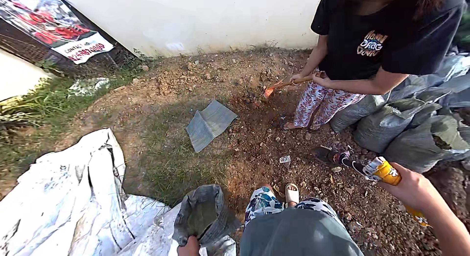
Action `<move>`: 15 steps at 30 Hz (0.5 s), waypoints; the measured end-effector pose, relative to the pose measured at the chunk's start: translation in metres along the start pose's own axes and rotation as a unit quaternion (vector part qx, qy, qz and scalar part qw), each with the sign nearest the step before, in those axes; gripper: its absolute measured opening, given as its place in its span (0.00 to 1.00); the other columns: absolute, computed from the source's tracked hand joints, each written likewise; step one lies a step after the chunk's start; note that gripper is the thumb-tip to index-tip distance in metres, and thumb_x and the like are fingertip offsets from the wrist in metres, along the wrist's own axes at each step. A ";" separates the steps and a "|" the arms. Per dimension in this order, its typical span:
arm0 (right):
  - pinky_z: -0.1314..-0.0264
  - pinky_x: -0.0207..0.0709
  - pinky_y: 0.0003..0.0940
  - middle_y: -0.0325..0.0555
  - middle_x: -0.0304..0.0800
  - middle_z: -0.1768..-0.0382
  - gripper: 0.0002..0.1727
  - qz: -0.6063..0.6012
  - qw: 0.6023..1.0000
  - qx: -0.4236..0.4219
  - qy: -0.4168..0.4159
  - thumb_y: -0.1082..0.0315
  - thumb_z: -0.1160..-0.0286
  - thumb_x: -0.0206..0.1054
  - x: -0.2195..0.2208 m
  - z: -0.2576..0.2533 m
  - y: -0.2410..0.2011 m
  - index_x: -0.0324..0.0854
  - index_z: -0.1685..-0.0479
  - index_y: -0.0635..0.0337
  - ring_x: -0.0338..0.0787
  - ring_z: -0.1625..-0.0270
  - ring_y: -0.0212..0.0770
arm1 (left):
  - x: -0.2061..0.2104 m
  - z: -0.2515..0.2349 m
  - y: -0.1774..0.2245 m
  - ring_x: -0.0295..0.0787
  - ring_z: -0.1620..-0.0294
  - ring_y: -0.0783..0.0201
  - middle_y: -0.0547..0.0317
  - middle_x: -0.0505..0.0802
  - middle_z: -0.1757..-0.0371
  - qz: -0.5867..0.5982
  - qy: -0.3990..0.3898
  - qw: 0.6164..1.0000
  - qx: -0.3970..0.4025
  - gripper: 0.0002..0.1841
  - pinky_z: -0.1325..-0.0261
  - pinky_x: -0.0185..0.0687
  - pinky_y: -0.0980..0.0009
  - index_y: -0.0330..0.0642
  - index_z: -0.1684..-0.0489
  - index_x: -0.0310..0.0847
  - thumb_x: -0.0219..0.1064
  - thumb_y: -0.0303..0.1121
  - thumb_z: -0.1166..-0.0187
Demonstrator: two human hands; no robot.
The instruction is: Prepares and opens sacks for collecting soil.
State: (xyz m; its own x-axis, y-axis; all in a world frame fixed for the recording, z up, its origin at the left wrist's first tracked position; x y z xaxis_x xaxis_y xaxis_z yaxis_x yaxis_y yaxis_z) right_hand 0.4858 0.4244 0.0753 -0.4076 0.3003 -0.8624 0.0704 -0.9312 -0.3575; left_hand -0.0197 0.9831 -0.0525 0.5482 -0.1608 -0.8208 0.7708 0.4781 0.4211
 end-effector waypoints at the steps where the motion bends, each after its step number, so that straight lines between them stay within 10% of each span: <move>1: 0.47 0.78 0.73 0.66 0.92 0.56 0.35 0.002 1.000 0.022 -0.022 0.58 0.49 0.87 0.002 0.002 0.003 0.84 0.36 0.60 0.91 0.49 0.68 | 0.008 -0.006 0.016 0.89 0.45 0.34 0.25 0.87 0.39 0.006 -0.005 1.000 0.024 0.32 0.46 0.85 0.36 0.25 0.21 0.66 0.66 0.33 0.25; 9: 0.50 0.77 0.73 0.66 0.90 0.61 0.23 -0.102 0.969 0.225 0.002 0.57 0.40 0.83 0.029 0.044 -0.027 0.87 0.51 0.65 0.90 0.53 0.67 | 0.062 -0.004 0.200 0.80 0.27 0.32 0.24 0.83 0.29 -0.048 -0.081 0.973 0.210 0.29 0.25 0.72 0.34 0.26 0.22 0.69 0.69 0.30 0.20; 15: 0.51 0.80 0.67 0.63 0.90 0.57 0.22 -0.330 0.801 0.450 0.217 0.61 0.41 0.80 0.060 0.090 -0.050 0.86 0.49 0.64 0.90 0.55 0.60 | 0.121 0.001 0.355 0.78 0.24 0.35 0.26 0.82 0.27 -0.076 -0.245 0.895 0.365 0.28 0.22 0.70 0.36 0.26 0.22 0.70 0.69 0.27 0.22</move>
State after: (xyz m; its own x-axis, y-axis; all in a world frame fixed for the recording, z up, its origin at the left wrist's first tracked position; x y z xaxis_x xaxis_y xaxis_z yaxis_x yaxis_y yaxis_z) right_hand 0.3761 0.4704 0.0739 0.2832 0.6501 -0.7051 -0.7941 -0.2534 -0.5525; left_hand 0.3210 1.1325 -0.0023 0.3578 -0.6206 -0.6978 0.7577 -0.2438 0.6053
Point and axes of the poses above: each hand's wrist, its own z-axis away from the middle knuckle, its own x-axis out of the palm, y = z × x, the point moved 1 cm from there along -z, towards the middle knuckle
